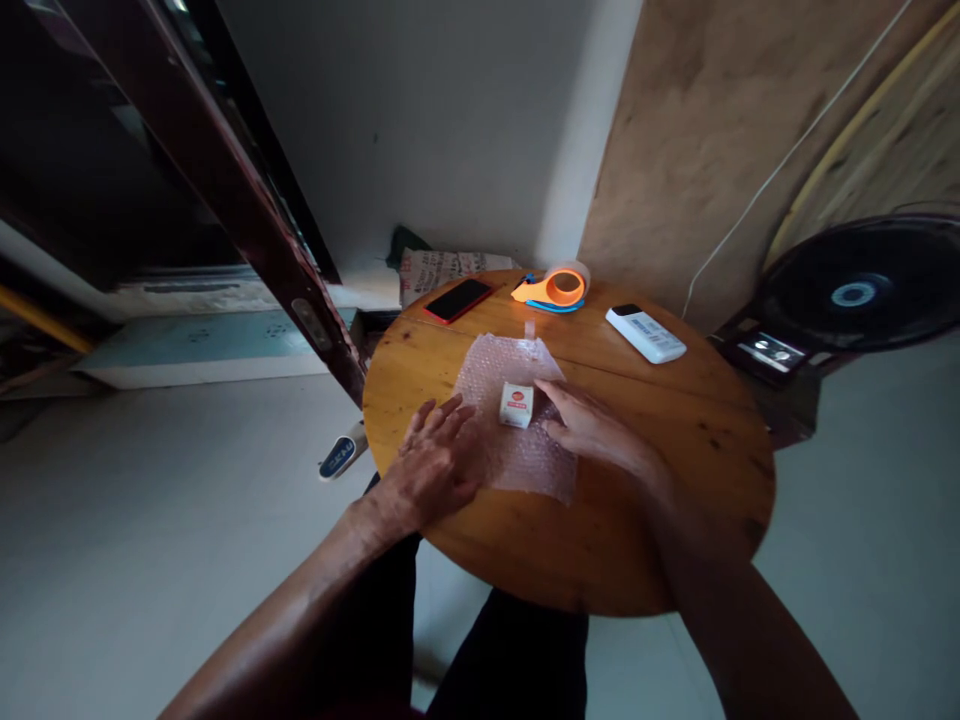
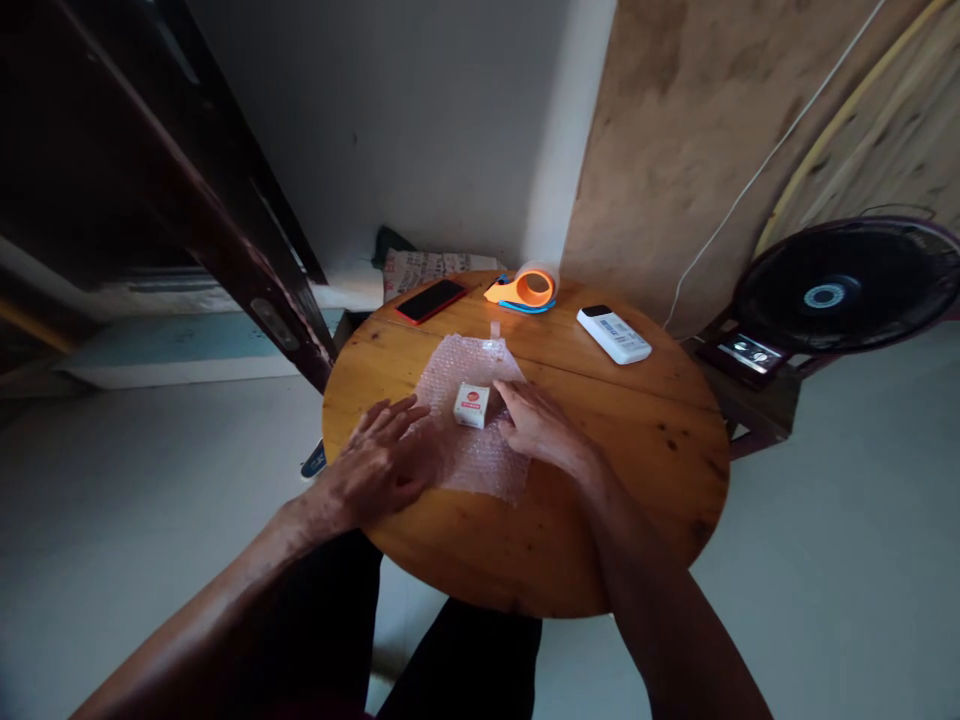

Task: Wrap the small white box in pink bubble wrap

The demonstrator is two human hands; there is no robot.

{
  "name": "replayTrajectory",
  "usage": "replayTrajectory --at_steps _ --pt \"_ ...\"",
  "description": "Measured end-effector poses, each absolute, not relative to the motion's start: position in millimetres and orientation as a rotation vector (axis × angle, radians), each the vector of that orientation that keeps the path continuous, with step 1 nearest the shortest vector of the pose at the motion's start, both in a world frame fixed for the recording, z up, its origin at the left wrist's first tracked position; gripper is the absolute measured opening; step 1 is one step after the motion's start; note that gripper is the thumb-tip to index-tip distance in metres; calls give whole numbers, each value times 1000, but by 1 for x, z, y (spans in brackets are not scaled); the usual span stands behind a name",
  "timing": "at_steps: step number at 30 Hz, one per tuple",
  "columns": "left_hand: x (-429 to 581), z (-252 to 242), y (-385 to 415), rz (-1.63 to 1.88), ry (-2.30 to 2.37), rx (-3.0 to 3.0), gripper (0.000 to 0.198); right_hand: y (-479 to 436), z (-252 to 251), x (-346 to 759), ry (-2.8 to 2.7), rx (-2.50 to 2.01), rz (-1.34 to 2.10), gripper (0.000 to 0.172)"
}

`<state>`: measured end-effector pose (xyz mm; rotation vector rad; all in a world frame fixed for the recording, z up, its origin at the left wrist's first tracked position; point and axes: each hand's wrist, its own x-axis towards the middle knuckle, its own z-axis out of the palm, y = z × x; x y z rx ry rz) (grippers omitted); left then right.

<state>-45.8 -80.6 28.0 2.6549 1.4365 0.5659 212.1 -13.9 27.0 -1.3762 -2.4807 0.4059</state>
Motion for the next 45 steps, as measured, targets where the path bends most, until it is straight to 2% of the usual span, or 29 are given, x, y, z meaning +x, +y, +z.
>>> replayTrajectory --at_steps 6,11,22,32,37,42,45 --pt "-26 21 -97 589 1366 2671 53 -13 23 213 -2448 -1382 393 61" --pt "-17 12 -92 653 1497 2637 49 -11 20 216 -2450 -1357 405 61" --pt "-7 16 -74 885 1540 2644 17 -17 34 212 -2440 -1395 460 58" --pt "-10 31 -34 888 1398 2460 11 -14 39 208 -2198 -1355 671 45" --pt "-7 31 -24 946 1243 2427 12 -11 35 204 -2170 -1231 812 50" --pt "-6 26 -29 1083 1088 2350 8 -15 36 198 -2220 -1120 779 52" --pt "-7 25 -30 1115 1050 2323 7 -17 35 193 -2203 -1179 697 44"
